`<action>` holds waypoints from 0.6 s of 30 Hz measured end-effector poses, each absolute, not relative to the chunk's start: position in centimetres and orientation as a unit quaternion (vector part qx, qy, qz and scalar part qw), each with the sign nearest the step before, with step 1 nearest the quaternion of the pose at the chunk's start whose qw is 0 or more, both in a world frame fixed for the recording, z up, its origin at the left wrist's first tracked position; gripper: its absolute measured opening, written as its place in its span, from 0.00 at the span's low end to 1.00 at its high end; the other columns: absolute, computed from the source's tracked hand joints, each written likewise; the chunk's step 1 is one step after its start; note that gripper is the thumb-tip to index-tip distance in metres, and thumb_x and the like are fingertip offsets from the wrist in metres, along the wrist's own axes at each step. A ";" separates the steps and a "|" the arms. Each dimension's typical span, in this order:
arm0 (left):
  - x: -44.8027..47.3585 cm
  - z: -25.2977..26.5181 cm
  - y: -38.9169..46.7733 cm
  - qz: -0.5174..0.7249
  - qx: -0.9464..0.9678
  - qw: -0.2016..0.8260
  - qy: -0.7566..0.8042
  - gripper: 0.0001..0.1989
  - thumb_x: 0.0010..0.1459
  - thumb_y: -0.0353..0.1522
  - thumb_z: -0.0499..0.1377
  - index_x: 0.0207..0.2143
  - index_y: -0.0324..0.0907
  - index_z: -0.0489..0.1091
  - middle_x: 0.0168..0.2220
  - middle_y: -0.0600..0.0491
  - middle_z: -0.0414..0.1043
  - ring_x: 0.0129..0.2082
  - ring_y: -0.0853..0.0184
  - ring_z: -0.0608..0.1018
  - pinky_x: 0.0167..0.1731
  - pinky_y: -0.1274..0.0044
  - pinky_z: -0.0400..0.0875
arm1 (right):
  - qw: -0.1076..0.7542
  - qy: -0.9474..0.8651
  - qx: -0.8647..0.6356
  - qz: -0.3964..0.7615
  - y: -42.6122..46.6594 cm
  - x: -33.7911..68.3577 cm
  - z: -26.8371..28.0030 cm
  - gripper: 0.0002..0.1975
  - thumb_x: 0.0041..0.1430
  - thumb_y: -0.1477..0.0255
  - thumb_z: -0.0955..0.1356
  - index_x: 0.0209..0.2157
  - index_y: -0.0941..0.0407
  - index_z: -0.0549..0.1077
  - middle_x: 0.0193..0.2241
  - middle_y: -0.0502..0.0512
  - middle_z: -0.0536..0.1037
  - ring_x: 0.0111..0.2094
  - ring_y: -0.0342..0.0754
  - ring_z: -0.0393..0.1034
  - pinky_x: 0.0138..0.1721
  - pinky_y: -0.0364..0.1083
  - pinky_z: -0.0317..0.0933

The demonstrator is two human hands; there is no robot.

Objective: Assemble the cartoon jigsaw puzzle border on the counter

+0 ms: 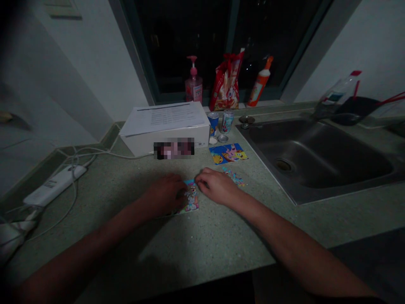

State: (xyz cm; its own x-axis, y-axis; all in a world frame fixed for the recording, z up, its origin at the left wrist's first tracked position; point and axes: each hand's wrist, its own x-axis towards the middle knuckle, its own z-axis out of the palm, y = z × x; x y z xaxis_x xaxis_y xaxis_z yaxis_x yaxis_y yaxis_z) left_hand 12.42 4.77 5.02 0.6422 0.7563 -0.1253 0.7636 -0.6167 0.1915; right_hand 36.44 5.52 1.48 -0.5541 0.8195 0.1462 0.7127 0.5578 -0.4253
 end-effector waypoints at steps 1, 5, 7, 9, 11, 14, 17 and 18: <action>12.4 5.0 4.8 -0.012 0.897 0.114 0.427 0.06 0.66 0.30 0.63 0.39 0.40 0.82 0.40 0.46 0.80 0.45 0.56 0.80 0.49 0.67 0.74 | 0.164 -0.866 -0.444 0.161 5.5 36.5 1.5 0.11 0.73 0.78 0.67 0.44 0.54 0.83 0.41 0.57 0.82 0.44 0.52 0.77 0.45 0.50 0.66; 12.4 4.6 4.9 -0.011 0.891 0.112 0.440 0.07 0.66 0.30 0.62 0.40 0.40 0.81 0.40 0.46 0.80 0.44 0.56 0.80 0.48 0.67 0.74 | 0.151 -0.864 -0.453 0.158 5.3 36.5 1.7 0.10 0.74 0.76 0.67 0.44 0.54 0.83 0.41 0.58 0.81 0.44 0.53 0.77 0.43 0.49 0.64; 12.4 4.4 5.0 -0.012 0.889 0.112 0.444 0.07 0.65 0.30 0.62 0.40 0.40 0.81 0.40 0.45 0.80 0.43 0.56 0.80 0.47 0.67 0.74 | 0.147 -0.864 -0.455 0.156 5.2 36.5 1.8 0.10 0.74 0.76 0.67 0.43 0.54 0.82 0.41 0.57 0.80 0.43 0.52 0.76 0.43 0.49 0.63; 12.5 4.2 5.0 -0.012 0.889 0.113 0.444 0.06 0.65 0.30 0.62 0.39 0.40 0.81 0.40 0.45 0.80 0.43 0.56 0.80 0.47 0.67 0.75 | 0.146 -0.864 -0.456 0.158 5.2 36.5 1.9 0.10 0.73 0.77 0.67 0.43 0.54 0.82 0.41 0.57 0.80 0.42 0.51 0.76 0.42 0.48 0.62; 12.5 4.2 5.0 -0.012 0.890 0.114 0.441 0.06 0.64 0.31 0.63 0.39 0.40 0.80 0.40 0.45 0.80 0.42 0.56 0.80 0.47 0.66 0.75 | 0.143 -0.862 -0.460 0.158 5.1 36.5 1.9 0.10 0.73 0.77 0.67 0.43 0.54 0.82 0.41 0.56 0.80 0.41 0.50 0.75 0.42 0.48 0.61; 12.6 4.4 4.9 -0.004 0.893 0.112 0.435 0.05 0.63 0.30 0.62 0.38 0.40 0.80 0.40 0.45 0.80 0.42 0.55 0.80 0.47 0.65 0.75 | 0.134 -0.860 -0.465 0.160 5.2 36.5 1.8 0.10 0.73 0.77 0.67 0.44 0.55 0.83 0.42 0.57 0.81 0.42 0.51 0.76 0.42 0.48 0.62; 12.6 4.7 4.8 0.011 0.899 0.104 0.426 0.05 0.63 0.29 0.61 0.37 0.40 0.79 0.39 0.45 0.80 0.41 0.54 0.80 0.46 0.64 0.76 | 0.133 -0.863 -0.460 0.164 5.3 36.6 1.5 0.10 0.73 0.77 0.67 0.45 0.55 0.82 0.43 0.58 0.82 0.42 0.51 0.76 0.42 0.48 0.62; 12.6 4.7 4.8 0.016 0.899 0.103 0.425 0.05 0.63 0.29 0.62 0.36 0.40 0.78 0.38 0.45 0.79 0.41 0.55 0.80 0.46 0.64 0.76 | 0.135 -0.863 -0.458 0.164 5.3 36.7 1.4 0.10 0.73 0.77 0.67 0.45 0.54 0.82 0.43 0.57 0.82 0.42 0.51 0.76 0.42 0.48 0.62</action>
